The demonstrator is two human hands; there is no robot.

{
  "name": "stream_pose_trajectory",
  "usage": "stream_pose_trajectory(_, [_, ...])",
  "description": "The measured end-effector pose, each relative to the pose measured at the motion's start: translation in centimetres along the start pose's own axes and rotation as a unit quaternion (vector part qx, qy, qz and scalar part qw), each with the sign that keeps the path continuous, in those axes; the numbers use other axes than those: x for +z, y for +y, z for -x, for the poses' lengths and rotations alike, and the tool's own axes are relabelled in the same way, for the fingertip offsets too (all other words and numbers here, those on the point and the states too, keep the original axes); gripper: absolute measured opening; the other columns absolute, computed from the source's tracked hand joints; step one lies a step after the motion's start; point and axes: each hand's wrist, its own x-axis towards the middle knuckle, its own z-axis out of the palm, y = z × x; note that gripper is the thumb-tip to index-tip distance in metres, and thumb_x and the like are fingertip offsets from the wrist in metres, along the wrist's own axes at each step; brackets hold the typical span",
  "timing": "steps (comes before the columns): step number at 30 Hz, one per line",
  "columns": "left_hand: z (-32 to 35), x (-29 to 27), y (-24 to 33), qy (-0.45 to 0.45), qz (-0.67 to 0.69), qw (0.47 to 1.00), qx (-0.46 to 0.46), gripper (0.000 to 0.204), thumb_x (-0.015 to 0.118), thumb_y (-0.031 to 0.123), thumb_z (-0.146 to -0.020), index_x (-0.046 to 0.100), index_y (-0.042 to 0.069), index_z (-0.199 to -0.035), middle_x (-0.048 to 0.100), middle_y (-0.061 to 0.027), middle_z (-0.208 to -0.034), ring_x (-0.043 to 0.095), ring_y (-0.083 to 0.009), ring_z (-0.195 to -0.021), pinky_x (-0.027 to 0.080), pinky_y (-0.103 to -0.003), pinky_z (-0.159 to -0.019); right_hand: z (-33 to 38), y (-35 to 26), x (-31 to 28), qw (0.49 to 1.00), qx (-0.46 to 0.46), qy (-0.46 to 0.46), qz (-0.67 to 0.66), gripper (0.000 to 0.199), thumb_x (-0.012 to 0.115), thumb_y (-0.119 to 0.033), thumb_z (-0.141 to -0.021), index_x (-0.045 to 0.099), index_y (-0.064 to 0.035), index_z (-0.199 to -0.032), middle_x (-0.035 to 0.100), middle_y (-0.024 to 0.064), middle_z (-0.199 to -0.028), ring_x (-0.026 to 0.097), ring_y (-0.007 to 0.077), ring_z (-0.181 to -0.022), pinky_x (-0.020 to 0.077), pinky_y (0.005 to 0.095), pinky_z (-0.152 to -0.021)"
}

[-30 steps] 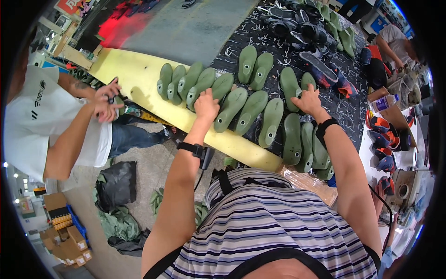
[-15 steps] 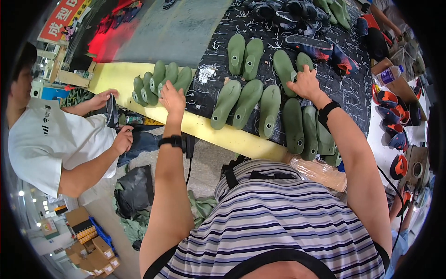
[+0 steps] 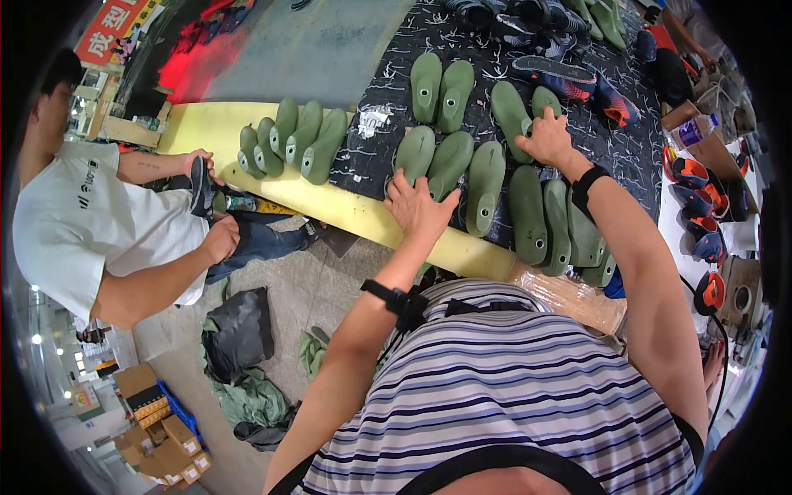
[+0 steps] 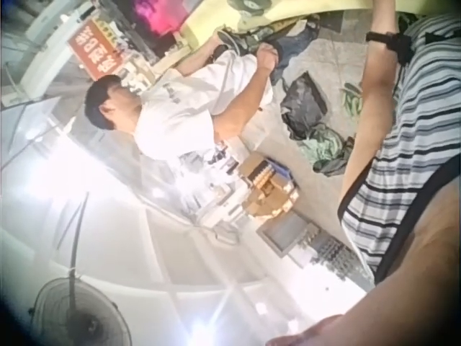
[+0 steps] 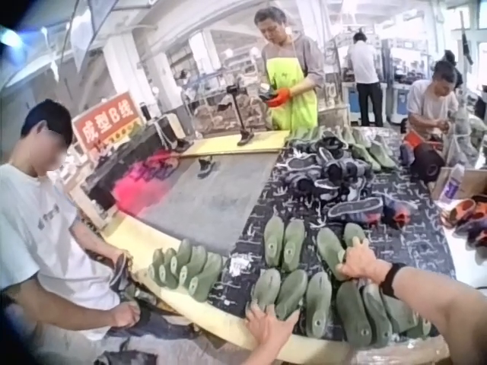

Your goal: Picking up green shoe lasts from the floor and arranging them on a workbench in a shoe factory.

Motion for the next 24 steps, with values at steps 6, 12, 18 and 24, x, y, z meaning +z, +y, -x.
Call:
stream_pose_trajectory(6, [-0.2,0.5,-2.2,0.000,-0.001,1.000,0.007,0.049,0.076,0.039,-0.063,0.066,-0.002,-0.088,0.045,-0.0184,-0.117,0.044,-0.0370,-0.105,0.038,-0.046,-0.087,0.1,0.2,-0.1,1.000,0.007,-0.028,-0.004,0.059,0.048,-0.049,-0.081,0.066,0.0054,-0.094,0.063,0.0136,-0.100,0.043,0.0300,-0.109,0.0360,0.0426,-0.088])
stream_pose_trajectory(12, [0.1,-0.8,-9.5,0.050,0.016,0.998,0.022,0.051,0.078,0.037,-0.061,0.065,-0.005,-0.085,0.048,-0.0230,-0.113,0.048,-0.0407,-0.101,0.040,-0.049,-0.086,0.1,0.3,0.2,0.996,0.064,0.002,-0.061,0.057,0.050,-0.049,-0.079,0.067,0.0031,-0.094,0.061,0.0176,-0.101,0.042,0.0327,-0.110,0.0360,0.0428,-0.089])
stream_pose_trajectory(18, [-5.6,-0.8,-12.1,0.074,-0.090,0.991,-0.070,0.053,0.077,0.040,-0.064,0.063,-0.006,-0.087,0.047,-0.0254,-0.114,0.045,-0.0419,-0.107,0.037,-0.053,-0.087,-0.1,0.5,1.0,0.995,0.064,0.004,-0.081,0.058,0.056,-0.049,-0.074,0.067,0.0024,-0.097,0.049,0.0201,-0.116,0.043,0.0418,-0.106,0.0414,0.0456,-0.090])
stream_pose_trajectory(24, [-4.6,-1.1,-3.4,0.141,0.017,0.987,0.076,0.065,0.073,0.036,-0.071,0.049,-0.005,-0.115,0.036,-0.0265,-0.131,0.034,-0.0400,-0.123,0.026,-0.053,-0.097,0.2,0.1,0.3,0.988,0.096,-0.018,-0.119,0.057,0.057,-0.048,-0.076,0.065,0.0023,-0.101,0.044,0.0188,-0.119,0.041,0.0408,-0.109,0.0442,0.0459,-0.090])
